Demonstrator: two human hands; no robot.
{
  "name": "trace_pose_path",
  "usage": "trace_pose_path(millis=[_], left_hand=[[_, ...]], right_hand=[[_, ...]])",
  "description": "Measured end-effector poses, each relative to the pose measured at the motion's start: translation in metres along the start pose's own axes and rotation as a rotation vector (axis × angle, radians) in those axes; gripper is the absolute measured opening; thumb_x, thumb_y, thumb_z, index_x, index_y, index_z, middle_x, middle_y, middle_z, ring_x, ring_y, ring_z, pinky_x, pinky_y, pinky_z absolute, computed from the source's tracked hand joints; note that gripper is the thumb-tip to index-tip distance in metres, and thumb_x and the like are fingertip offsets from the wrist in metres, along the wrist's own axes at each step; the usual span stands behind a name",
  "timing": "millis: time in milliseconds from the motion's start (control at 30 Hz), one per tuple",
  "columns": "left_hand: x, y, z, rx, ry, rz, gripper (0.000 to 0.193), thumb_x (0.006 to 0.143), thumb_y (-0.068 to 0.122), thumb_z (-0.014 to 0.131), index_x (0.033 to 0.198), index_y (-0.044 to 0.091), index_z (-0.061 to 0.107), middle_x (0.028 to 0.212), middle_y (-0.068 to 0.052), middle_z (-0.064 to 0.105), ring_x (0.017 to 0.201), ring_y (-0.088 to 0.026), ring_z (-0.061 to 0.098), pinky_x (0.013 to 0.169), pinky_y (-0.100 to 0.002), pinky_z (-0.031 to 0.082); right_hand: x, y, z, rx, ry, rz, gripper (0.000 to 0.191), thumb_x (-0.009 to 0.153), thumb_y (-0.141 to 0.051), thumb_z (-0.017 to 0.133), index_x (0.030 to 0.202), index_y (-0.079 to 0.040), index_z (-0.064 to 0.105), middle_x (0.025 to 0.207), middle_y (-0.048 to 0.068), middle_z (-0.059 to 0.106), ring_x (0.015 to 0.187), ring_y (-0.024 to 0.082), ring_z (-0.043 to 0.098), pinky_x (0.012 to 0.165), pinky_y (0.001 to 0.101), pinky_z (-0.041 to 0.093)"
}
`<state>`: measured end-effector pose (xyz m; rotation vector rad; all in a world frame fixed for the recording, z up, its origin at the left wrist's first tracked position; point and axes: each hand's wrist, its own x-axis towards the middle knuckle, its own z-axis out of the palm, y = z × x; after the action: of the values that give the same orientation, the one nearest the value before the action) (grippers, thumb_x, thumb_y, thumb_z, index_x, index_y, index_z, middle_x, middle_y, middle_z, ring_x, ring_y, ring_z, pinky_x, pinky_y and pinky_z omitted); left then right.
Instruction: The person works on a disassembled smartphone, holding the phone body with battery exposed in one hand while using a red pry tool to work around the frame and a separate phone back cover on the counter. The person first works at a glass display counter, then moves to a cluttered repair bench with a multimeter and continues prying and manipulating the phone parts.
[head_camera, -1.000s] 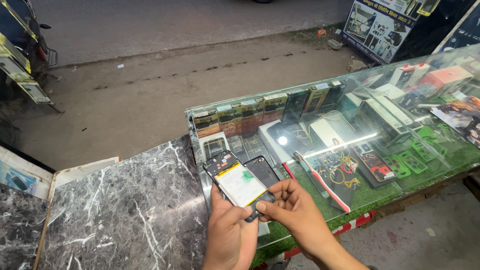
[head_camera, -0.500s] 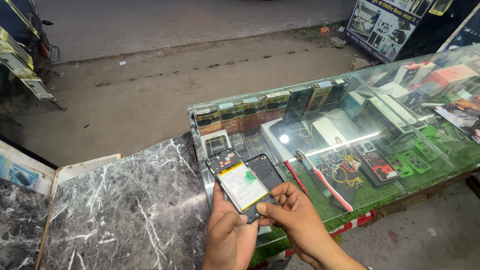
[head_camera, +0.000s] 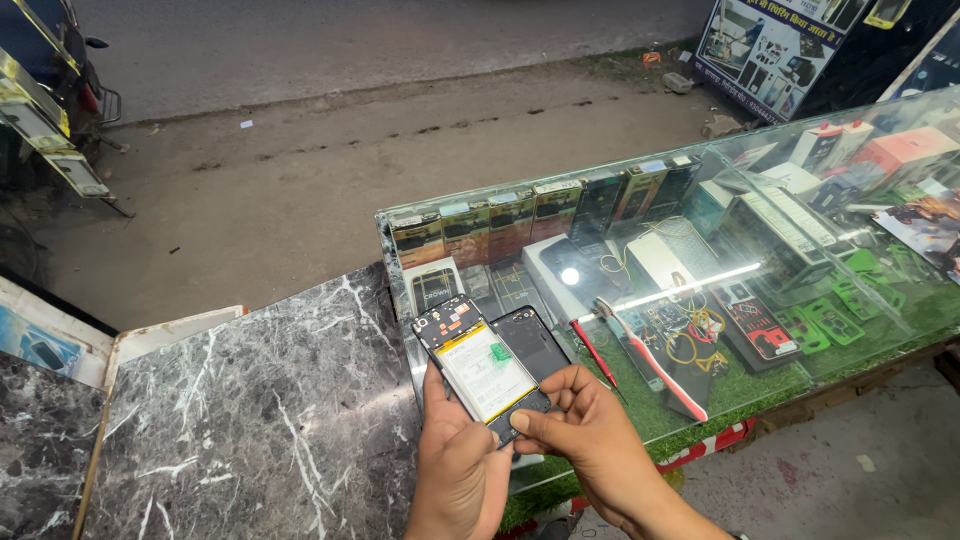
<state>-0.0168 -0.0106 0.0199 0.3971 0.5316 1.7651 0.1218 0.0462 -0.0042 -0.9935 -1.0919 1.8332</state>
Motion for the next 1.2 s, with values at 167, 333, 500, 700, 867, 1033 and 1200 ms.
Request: trace_pose_path(millis=[167, 333, 500, 700, 867, 1033, 1200], left_hand=[[0.001, -0.005, -0.009, 0.007, 0.039, 0.010, 0.104, 0.065, -0.012, 0.041, 0.163, 0.014, 0.017, 0.145, -0.017, 0.050, 0.135, -0.032, 0.052, 0.110, -0.051, 0.044], [0.003, -0.016, -0.036, -0.064, -0.021, 0.036, 0.098, 0.062, -0.009, 0.046, 0.157, 0.005, 0.024, 0.146, -0.023, 0.048, 0.138, -0.036, 0.051, 0.115, -0.052, 0.039], [0.005, -0.016, -0.053, -0.096, 0.026, -0.021, 0.093, 0.066, 0.000, 0.052, 0.156, 0.003, 0.028, 0.149, -0.024, 0.047, 0.140, -0.038, 0.048, 0.117, -0.053, 0.035], [0.011, -0.009, -0.052, -0.104, 0.051, -0.123, 0.094, 0.068, 0.007, 0.055, 0.157, 0.015, 0.027, 0.150, -0.022, 0.049, 0.142, -0.037, 0.047, 0.116, -0.054, 0.038], [0.015, -0.009, -0.051, -0.075, 0.057, -0.170, 0.088, 0.071, 0.009, 0.056, 0.155, 0.017, 0.030, 0.148, -0.019, 0.050, 0.139, -0.037, 0.050, 0.109, -0.061, 0.045], [0.018, -0.009, -0.050, -0.049, 0.090, -0.216, 0.076, 0.081, 0.012, 0.051, 0.155, 0.021, 0.033, 0.146, -0.018, 0.051, 0.134, -0.036, 0.054, 0.104, -0.062, 0.049], [0.021, -0.010, -0.048, -0.052, 0.131, -0.253, 0.062, 0.090, 0.016, 0.047, 0.151, 0.017, 0.034, 0.148, -0.018, 0.052, 0.134, -0.033, 0.054, 0.101, -0.059, 0.051]], right_hand=[[0.001, 0.007, -0.003, -0.003, -0.016, -0.011, 0.034, 0.082, 0.002, 0.074, 0.109, 0.001, 0.053, 0.098, 0.014, 0.071, 0.074, 0.018, 0.073, 0.068, 0.0299, 0.062], [0.006, 0.020, -0.007, -0.043, -0.082, -0.018, 0.033, 0.088, -0.004, 0.074, 0.112, -0.001, 0.053, 0.096, 0.010, 0.068, 0.080, 0.017, 0.072, 0.071, 0.0297, 0.063], [0.012, 0.012, -0.026, -0.369, -0.048, -0.019, 0.019, 0.092, -0.017, 0.068, 0.104, -0.002, 0.065, 0.088, 0.005, 0.072, 0.078, 0.014, 0.075, 0.065, 0.0286, 0.061], [0.026, -0.040, -0.070, -0.855, 0.257, -0.237, 0.020, 0.089, -0.021, 0.073, 0.102, -0.006, 0.075, 0.080, 0.004, 0.077, 0.072, 0.014, 0.071, 0.062, 0.0306, 0.054], [0.022, -0.051, -0.079, -1.100, 0.308, -0.294, 0.022, 0.084, -0.018, 0.076, 0.104, -0.008, 0.075, 0.085, 0.004, 0.081, 0.074, 0.015, 0.076, 0.066, 0.0319, 0.057], [0.024, -0.041, -0.078, -1.193, 0.283, -0.307, 0.024, 0.080, -0.015, 0.078, 0.102, -0.008, 0.073, 0.088, 0.006, 0.080, 0.079, 0.019, 0.079, 0.067, 0.0343, 0.060], [0.037, -0.036, -0.074, -1.294, 0.259, -0.367, 0.024, 0.077, -0.013, 0.081, 0.098, -0.006, 0.073, 0.088, 0.009, 0.078, 0.079, 0.024, 0.076, 0.072, 0.0362, 0.059]])
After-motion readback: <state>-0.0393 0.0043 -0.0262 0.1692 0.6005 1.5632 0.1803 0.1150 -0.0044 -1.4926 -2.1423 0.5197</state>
